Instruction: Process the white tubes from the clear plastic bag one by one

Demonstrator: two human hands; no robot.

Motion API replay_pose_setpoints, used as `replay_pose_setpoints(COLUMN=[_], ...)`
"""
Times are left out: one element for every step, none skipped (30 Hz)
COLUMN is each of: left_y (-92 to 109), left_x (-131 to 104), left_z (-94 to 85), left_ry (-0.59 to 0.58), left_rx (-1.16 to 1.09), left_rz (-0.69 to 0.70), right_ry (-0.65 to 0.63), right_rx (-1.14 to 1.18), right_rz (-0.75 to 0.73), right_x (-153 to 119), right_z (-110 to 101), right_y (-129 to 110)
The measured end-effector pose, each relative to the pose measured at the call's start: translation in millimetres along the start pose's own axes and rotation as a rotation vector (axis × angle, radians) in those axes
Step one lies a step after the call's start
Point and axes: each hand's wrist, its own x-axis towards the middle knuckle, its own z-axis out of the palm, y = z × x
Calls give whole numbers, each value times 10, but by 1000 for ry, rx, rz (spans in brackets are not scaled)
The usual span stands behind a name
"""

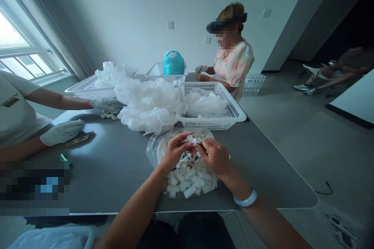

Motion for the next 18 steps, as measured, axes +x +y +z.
replay_pose_setpoints(left_y=[9,18,26,34,40,44,47,49,51,52,52,52,50,47,41,35,27,18], left_x=[-1,-3,-6,-8,-9,-10,-10,-8,-4,1,7,13,20,26,30,33,33,31], left_z=[7,15,24,32,40,45,49,52,52,50,47,41,34,26,18,9,2,-5], left_ry=[7,13,16,15,11,9,11,13,17,24,36,54,77,101,123,135,138,131], left_rx=[-30,-63,-93,-118,-135,-146,-150,-145,-133,-113,-92,-69,-43,-16,13,40,63,82], left_rz=[9,14,14,9,4,3,9,19,31,42,52,62,70,78,80,76,67,51], right_ry=[1,1,-2,-5,-9,-13,-18,-22,-21,-17,-9,3,13,19,19,15,10,5], right_rx=[4,10,19,31,45,58,69,74,73,67,57,47,40,42,54,71,88,99], right_rz=[3,9,16,23,30,36,46,59,76,95,113,124,125,112,86,53,18,-10], right_x=[3,6,8,10,10,9,6,2,-2,-6,-9,-11,-11,-10,-8,-5,-1,2], right_z=[-1,-2,-3,-4,-4,-2,0,2,5,7,7,5,2,-4,-10,-16,-22,-26], right_y=[2,3,5,5,4,2,0,-2,-1,1,5,11,16,21,24,24,22,18])
